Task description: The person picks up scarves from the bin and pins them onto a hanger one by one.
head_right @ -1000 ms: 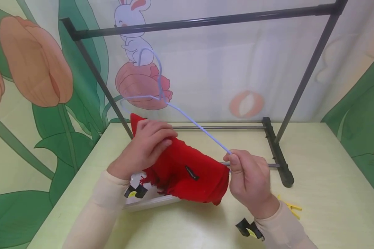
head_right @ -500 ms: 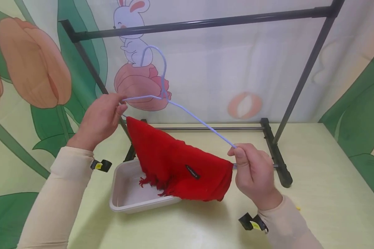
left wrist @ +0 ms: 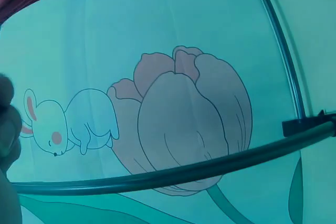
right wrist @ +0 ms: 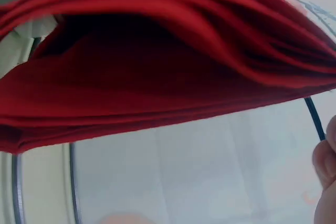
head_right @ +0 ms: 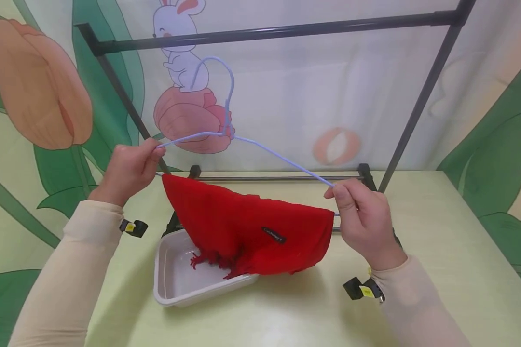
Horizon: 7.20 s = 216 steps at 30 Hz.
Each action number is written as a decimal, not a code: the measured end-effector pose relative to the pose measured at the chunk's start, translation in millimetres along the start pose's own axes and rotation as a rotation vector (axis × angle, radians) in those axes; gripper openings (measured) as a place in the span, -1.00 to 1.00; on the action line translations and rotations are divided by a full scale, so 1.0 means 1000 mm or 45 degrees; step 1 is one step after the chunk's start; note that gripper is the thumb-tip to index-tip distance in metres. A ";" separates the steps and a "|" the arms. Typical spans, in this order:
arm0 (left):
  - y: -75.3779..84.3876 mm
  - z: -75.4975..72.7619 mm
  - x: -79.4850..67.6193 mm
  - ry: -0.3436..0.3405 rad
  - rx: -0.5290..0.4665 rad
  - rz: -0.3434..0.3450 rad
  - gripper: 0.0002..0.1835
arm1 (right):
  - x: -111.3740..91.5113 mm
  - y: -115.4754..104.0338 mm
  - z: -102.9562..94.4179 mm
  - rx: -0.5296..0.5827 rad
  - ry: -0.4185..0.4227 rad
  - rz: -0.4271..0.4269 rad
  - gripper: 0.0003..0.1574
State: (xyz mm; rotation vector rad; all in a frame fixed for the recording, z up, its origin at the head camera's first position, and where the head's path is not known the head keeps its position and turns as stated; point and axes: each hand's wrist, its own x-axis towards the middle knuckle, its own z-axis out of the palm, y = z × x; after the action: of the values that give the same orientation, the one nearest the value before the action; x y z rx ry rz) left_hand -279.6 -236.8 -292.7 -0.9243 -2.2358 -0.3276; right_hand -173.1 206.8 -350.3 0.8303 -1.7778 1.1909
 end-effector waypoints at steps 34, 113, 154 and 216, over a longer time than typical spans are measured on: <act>0.054 -0.026 0.055 0.414 -0.030 -0.035 -0.77 | -0.081 0.045 -0.093 -0.693 -1.266 1.245 -0.64; 0.127 0.051 0.034 0.287 -0.076 0.124 -0.81 | 0.072 -0.051 0.095 0.126 -0.440 0.584 -0.80; 0.101 0.041 0.014 0.313 -0.104 0.053 -0.85 | -0.090 0.021 -0.109 -0.783 -1.363 1.068 -0.64; 0.104 0.043 0.008 0.339 -0.165 0.045 -0.80 | -0.042 0.010 -0.105 0.423 0.699 0.902 -0.51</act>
State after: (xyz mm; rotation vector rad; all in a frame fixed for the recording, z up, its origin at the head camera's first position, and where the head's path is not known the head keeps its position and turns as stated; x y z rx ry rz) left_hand -232.5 -137.9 -321.9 -0.9273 -1.9706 -0.5513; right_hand -134.6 312.4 -369.5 -0.0187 -1.4479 1.9814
